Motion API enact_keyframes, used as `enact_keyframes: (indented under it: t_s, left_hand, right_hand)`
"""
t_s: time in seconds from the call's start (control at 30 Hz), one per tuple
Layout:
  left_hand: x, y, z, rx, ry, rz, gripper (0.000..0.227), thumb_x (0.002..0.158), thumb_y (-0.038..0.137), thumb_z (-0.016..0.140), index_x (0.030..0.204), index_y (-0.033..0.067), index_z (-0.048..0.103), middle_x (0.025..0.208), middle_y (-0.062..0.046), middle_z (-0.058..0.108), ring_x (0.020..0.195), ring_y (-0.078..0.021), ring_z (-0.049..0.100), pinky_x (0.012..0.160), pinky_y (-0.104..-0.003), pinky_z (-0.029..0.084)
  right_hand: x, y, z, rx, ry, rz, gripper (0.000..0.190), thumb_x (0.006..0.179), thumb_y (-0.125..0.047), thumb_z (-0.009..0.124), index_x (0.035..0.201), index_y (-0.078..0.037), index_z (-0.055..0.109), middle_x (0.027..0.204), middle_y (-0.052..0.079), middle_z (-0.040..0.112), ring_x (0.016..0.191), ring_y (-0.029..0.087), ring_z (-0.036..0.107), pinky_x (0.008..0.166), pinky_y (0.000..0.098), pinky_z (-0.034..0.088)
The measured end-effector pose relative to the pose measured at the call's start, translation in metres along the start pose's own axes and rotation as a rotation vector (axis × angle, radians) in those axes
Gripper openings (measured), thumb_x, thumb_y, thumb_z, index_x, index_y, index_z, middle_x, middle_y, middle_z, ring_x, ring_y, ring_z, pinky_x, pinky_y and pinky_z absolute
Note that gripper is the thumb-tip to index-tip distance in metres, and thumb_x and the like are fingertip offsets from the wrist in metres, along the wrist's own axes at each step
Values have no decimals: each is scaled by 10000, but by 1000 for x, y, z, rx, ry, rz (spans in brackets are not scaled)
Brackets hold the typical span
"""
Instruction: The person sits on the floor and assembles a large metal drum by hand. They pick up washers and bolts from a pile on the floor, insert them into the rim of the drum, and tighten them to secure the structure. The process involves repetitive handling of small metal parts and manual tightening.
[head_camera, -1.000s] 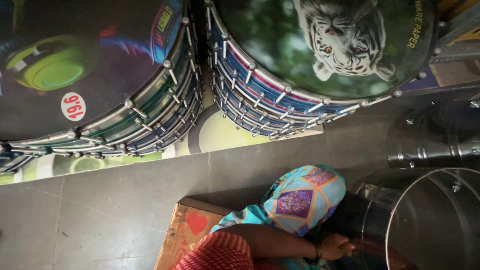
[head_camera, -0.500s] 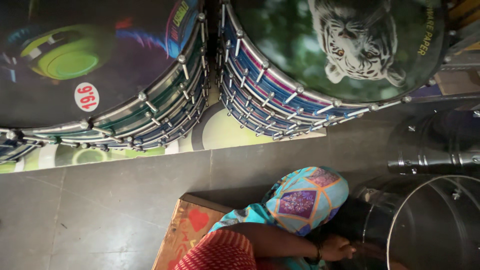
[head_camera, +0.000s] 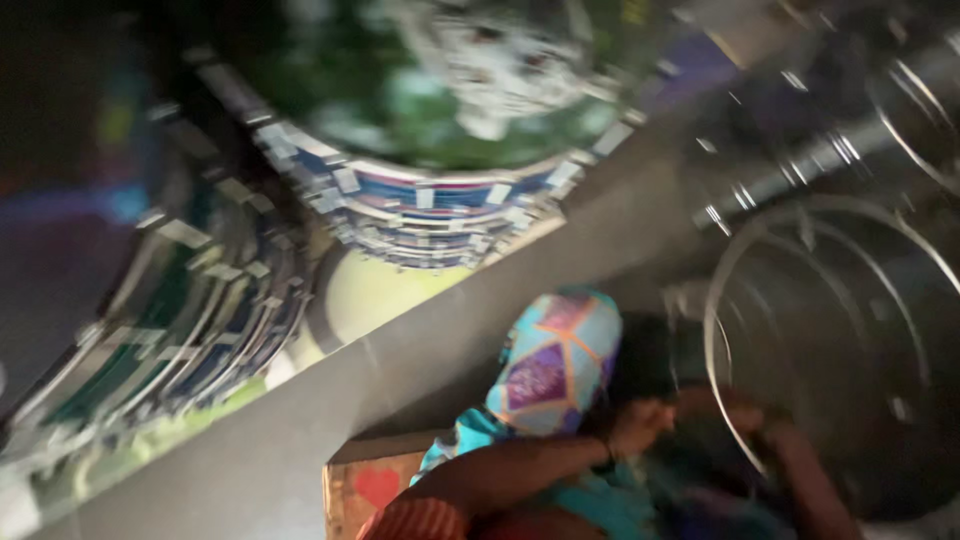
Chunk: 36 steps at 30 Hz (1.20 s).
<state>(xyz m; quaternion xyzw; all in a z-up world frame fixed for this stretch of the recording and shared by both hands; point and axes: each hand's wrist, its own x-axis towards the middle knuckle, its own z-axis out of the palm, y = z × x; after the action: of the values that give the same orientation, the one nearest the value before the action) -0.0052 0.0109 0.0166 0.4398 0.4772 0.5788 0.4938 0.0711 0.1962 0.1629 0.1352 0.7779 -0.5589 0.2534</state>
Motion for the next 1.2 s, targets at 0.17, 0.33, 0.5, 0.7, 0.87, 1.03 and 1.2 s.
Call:
enact_keyframes:
  t_s: [0.17, 0.33, 0.5, 0.7, 0.87, 1.03, 1.2]
  left_hand:
    - [-11, -22, -8, -53, -135, -446, 620, 1061, 597, 397, 921, 109, 752, 690, -82, 599, 654, -227, 586, 632, -439, 480]
    - [-20, 7, -28, -33, -105, -339, 470, 1064, 471, 478, 945, 71, 694, 716, -111, 612, 650, -232, 593, 623, -412, 502]
    - [-17, 24, -30, 109, -81, -197, 398, 1061, 393, 477, 945, 69, 676, 810, -125, 699, 748, -295, 698, 710, -397, 535]
    - [-19, 23, -29, 139, -46, -124, 364, 1065, 340, 484, 927, 43, 644, 877, -159, 722, 846, -338, 721, 755, -427, 547]
    - [-20, 23, -30, 144, -39, -38, 357, 1068, 328, 466, 952, 32, 629, 889, -168, 708, 856, -352, 703, 770, -435, 538]
    - [-16, 25, -31, 123, -56, -25, 402, 1097, 358, 468, 948, 23, 634, 858, -152, 705, 818, -300, 704, 755, -407, 534]
    - [-17, 33, -39, 104, -115, -203, 400, 1073, 366, 475, 977, 50, 701, 750, -136, 684, 690, -235, 668, 673, -364, 518]
  right_hand:
    - [-24, 58, 39, 42, 165, -186, 624, 1007, -525, 484, 1186, 33, 697, 1146, 134, 748, 1006, 270, 672, 913, 395, 533]
    - [-13, 129, 57, -56, 224, 131, 465, 984, -425, 589, 1101, 4, 726, 1020, 161, 770, 917, 285, 655, 820, 427, 536]
    - [4, 130, 60, -120, 112, 157, 447, 1019, -432, 541, 1022, -7, 681, 941, 184, 729, 845, 319, 657, 824, 438, 526]
    - [8, 131, 66, 31, 111, 40, 431, 951, -430, 572, 1143, -81, 733, 1087, 113, 778, 902, 225, 693, 841, 394, 531]
    - [15, 126, 69, 394, 135, 500, 459, 931, -453, 589, 1151, -88, 759, 1108, 44, 758, 897, 153, 618, 774, 389, 526]
    - [8, 53, 55, 392, 269, 656, 399, 893, -377, 686, 1168, -95, 745, 1140, -55, 707, 952, 117, 630, 792, 353, 534]
    - [-7, 27, 43, 229, 294, 428, 337, 887, -341, 758, 1079, -65, 778, 934, -9, 751, 831, 107, 621, 700, 318, 537]
